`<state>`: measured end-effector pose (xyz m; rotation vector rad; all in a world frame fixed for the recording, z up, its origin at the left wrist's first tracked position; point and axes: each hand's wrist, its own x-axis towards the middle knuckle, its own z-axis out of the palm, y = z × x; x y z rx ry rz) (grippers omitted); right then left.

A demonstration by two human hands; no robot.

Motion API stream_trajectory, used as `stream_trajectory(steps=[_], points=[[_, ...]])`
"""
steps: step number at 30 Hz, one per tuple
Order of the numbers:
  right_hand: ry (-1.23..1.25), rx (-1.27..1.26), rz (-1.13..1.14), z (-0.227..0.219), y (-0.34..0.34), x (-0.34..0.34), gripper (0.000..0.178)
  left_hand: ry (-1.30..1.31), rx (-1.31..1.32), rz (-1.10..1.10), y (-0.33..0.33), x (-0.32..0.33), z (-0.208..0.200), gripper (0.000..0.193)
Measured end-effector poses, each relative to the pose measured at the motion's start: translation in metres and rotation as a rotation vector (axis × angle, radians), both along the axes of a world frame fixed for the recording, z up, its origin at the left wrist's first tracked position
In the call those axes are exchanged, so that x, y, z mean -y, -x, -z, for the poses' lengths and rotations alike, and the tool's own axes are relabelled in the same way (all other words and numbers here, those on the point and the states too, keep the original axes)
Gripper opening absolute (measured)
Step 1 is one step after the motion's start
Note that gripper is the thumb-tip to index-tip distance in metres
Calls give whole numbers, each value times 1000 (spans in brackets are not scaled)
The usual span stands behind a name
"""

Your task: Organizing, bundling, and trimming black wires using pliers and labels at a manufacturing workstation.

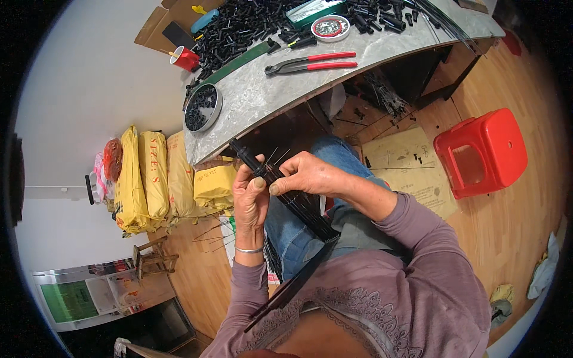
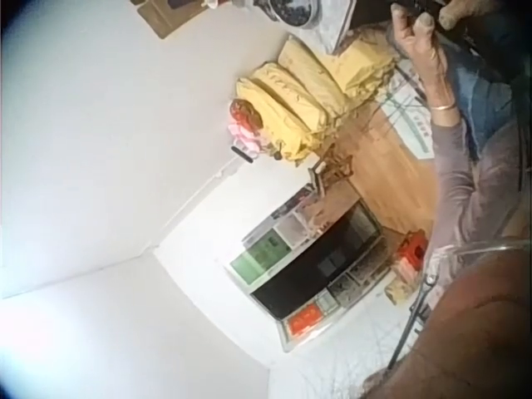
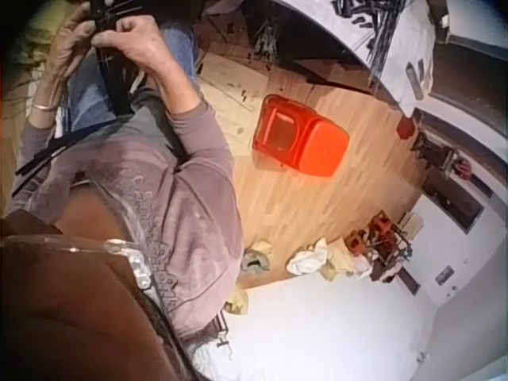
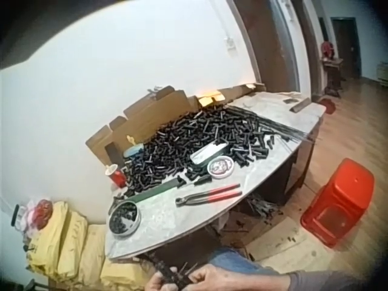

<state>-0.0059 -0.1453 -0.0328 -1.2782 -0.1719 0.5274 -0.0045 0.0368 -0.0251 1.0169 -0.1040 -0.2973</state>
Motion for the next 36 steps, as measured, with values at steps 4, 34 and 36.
stream_trajectory(steps=[4, 34, 36], points=[[-147, -228, -93, -12, 2, 4, 21, 2, 34, 51, -1, 1, -3, 43], [-226, -149, -9, -1, 8, -2, 25, -18, 32, 89, -1, -3, -8, 43], [-279, -206, -85, 3, 7, 1, 32, -8, 39, 108, 0, -1, -8, 43]])
